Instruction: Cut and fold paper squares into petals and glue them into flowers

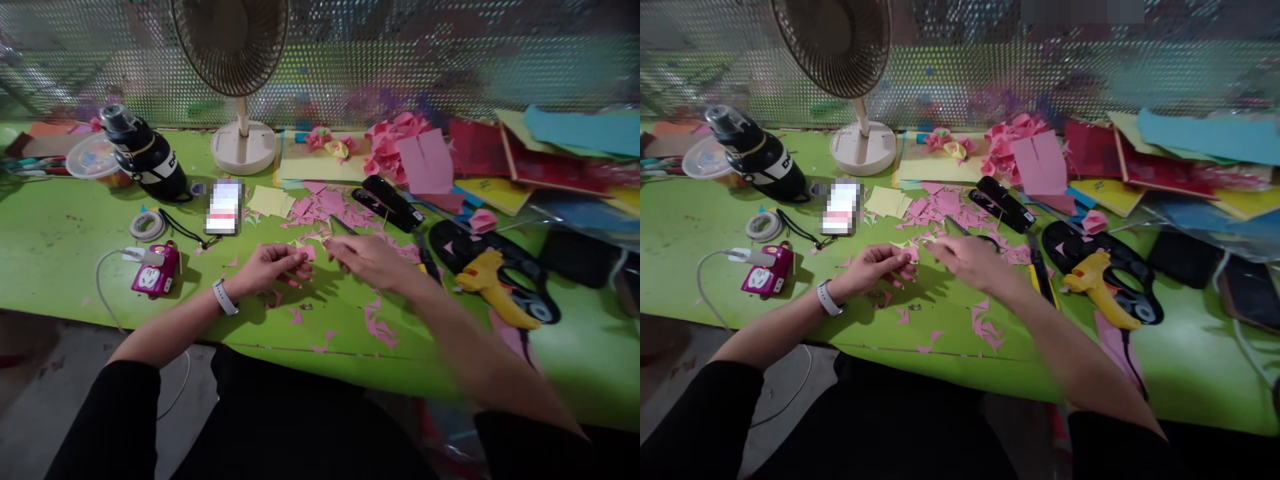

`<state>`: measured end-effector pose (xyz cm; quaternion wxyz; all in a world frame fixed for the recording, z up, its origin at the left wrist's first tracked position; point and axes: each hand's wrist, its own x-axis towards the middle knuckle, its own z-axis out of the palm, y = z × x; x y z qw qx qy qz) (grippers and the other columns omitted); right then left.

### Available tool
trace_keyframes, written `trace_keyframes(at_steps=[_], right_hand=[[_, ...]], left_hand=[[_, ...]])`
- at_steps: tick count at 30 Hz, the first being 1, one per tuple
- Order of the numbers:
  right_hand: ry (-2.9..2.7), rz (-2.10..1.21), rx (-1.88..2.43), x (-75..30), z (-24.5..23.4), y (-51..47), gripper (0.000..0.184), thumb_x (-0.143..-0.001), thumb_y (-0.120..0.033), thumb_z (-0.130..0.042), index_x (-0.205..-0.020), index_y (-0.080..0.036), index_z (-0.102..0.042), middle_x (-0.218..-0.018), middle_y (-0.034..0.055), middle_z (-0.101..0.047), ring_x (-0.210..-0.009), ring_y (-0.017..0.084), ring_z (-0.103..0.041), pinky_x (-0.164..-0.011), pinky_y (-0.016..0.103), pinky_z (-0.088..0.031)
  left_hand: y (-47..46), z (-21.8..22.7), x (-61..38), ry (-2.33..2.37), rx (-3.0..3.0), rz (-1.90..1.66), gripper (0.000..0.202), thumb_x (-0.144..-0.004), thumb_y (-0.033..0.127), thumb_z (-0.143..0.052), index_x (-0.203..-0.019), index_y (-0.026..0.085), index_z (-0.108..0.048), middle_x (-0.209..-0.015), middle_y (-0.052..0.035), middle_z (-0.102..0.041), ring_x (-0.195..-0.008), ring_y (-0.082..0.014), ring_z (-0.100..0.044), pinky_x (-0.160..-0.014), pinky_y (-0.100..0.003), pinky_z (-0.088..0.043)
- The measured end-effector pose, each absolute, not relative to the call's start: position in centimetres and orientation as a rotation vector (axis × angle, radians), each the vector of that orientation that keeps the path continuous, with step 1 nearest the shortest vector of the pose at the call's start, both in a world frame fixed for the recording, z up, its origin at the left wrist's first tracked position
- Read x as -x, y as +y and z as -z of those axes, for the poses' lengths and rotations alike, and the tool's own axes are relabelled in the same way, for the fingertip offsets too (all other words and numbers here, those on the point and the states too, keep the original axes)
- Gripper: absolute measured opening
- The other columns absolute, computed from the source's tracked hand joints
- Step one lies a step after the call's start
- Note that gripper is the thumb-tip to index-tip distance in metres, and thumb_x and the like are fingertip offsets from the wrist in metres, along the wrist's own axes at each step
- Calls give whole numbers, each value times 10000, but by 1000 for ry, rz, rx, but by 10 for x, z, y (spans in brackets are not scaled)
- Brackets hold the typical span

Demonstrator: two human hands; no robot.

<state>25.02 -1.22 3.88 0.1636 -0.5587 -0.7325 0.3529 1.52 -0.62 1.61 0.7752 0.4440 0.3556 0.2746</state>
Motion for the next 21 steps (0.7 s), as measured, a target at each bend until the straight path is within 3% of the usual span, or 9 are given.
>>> trace_keyframes(at_steps=[2, 4, 7, 13, 16, 21], right_hand=[[-2178, -664, 1809, -278, -38, -2, 313, -858, -527, -604, -743, -237, -575, -760, 56, -619, -578, 175, -501, -503, 310, -280], [-2219, -461, 1977, -302, -34, 8, 289, -703, -450, -756, -725, -238, -562, -806, 69, -621, -610, 197, -518, -506, 311, -250], [-2282, -523, 2110, -318, -24, 18, 301, -631, -360, -782, -663, -243, -507, -743, 62, -604, -617, 216, -535, -515, 313, -254], [-2343, -522, 2136, -313, -16, 22, 286, -621, -339, -752, -675, -257, -483, -736, 73, -648, -663, 278, -608, -520, 338, -312], [-2318, -654, 2173, -321, -19, 24, 248, -632, -307, -739, -693, -253, -504, -661, 52, -659, -655, 284, -643, -528, 351, -376], [-1750, -1344, 1948, -331, -25, 21, 296, -644, -337, -777, -813, -242, -555, -655, 35, -679, -580, 241, -673, -531, 368, -524]], left_hand=[[-4, -14, -14, 785, -923, -649, 353, -788, 392, -778, -960, 101, -676, -911, -89, -755, -754, -125, -726, -649, -218, -587], [-2, -13, -13, 800, -897, -693, 282, -825, 336, -754, -962, 102, -677, -920, -91, -755, -777, -126, -728, -660, -217, -586], [-2, -14, -11, 800, -883, -711, 238, -850, 315, -726, -956, 107, -674, -939, -100, -755, -791, -142, -732, -666, -242, -591], [-1, -13, -11, 831, -902, -768, 303, -791, 351, -780, -927, 103, -669, -984, -109, -750, -782, -139, -729, -656, -236, -585], [0, -10, -11, 829, -902, -804, 340, -760, 368, -803, -932, 98, -687, -970, -103, -754, -768, -131, -728, -654, -228, -583], [2, -11, -11, 862, -879, -854, 351, -740, 352, -820, -945, 92, -704, -917, -86, -759, -710, -110, -712, -699, -243, -584]])
